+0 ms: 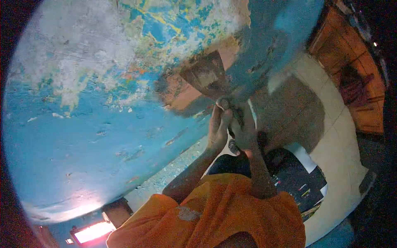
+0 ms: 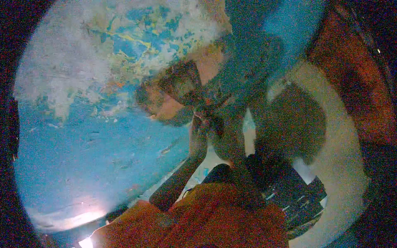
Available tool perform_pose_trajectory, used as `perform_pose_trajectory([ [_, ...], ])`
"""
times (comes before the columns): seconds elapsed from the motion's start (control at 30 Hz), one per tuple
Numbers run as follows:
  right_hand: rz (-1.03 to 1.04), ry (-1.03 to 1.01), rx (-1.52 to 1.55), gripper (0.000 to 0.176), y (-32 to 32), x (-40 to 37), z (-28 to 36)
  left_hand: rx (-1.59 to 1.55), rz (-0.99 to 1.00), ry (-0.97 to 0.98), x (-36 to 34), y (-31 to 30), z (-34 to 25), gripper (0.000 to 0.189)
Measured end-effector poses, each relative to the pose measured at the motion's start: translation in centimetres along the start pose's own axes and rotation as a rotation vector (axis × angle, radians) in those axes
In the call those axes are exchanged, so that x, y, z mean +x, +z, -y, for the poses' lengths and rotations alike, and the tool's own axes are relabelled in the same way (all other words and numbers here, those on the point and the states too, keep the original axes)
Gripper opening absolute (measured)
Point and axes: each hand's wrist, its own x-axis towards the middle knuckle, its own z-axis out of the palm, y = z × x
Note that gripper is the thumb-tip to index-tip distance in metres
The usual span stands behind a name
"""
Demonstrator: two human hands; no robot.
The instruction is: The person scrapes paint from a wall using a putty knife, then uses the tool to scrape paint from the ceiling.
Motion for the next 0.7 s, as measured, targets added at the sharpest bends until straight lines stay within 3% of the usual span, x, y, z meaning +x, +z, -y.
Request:
perform_pose_trajectory([
  [0.03, 0.072, 0.038, 0.037, 0.031, -0.8, 0.5, 0.0, 0.116, -0.010, 0.160, 0.7, -0.3, 1.2, 0.052],
  [0.07, 0.091, 0.035, 0.038, 0.031, -1.3, 1.1, -1.7, 0.115, -0.028, 0.167, 1.6, 0.1, 0.6, 0.052],
  [0.13, -0.015, -0.323, -0.432, 0.027, -1.7, 1.9, -6.8, -0.244, -0.010, 0.027, 4.0, 0.4, -0.9, 0.042],
  [0.17, 0.160, 0.305, 0.255, 0.023, -0.6, 1.7, -2.8, -0.236, -0.030, 0.026, 4.8, 0.7, -1.3, 0.042],
  [0.23, 0.166, 0.287, 0.102, 0.021, -1.0, 2.9, -2.1, -0.097, -0.234, -0.018, 7.0, 1.2, -2.1, 0.049],
  [0.3, 0.190, 0.277, -0.058, 0.021, -1.5, 3.5, -2.5, -0.096, -0.223, -0.018, 6.9, 1.1, -1.7, 0.050],
  [0.37, 0.127, 0.083, -0.150, 0.022, -1.4, 4.5, -3.9, -0.082, -0.200, -0.009, 7.6, 0.6, -0.3, 0.053],
  [0.43, 0.062, 0.003, -0.232, 0.022, -0.6, 4.7, -6.7, 0.695, -0.565, 0.270, 8.4, 1.1, 2.4, 0.053],
  [0.47, -0.014, -0.081, -0.328, 0.023, -0.4, 5.1, -7.7, 0.694, -0.574, 0.278, 8.7, 1.6, 1.4, 0.053],
  [0.53, 0.044, -0.035, -0.194, 0.023, -0.9, 5.2, -6.6, -0.070, -0.517, 0.146, 8.5, 3.4, -1.0, 0.051],
  [0.63, 0.014, -0.053, -0.250, 0.022, -0.3, 5.5, -6.3, 0.042, -0.480, 0.099, 8.6, 2.4, -0.5, 0.053],
  [0.7, 0.088, 0.123, -0.261, 0.023, 0.2, 6.8, -6.9, 0.138, -0.417, 0.096, 9.7, 1.4, -0.9, 0.055],
])
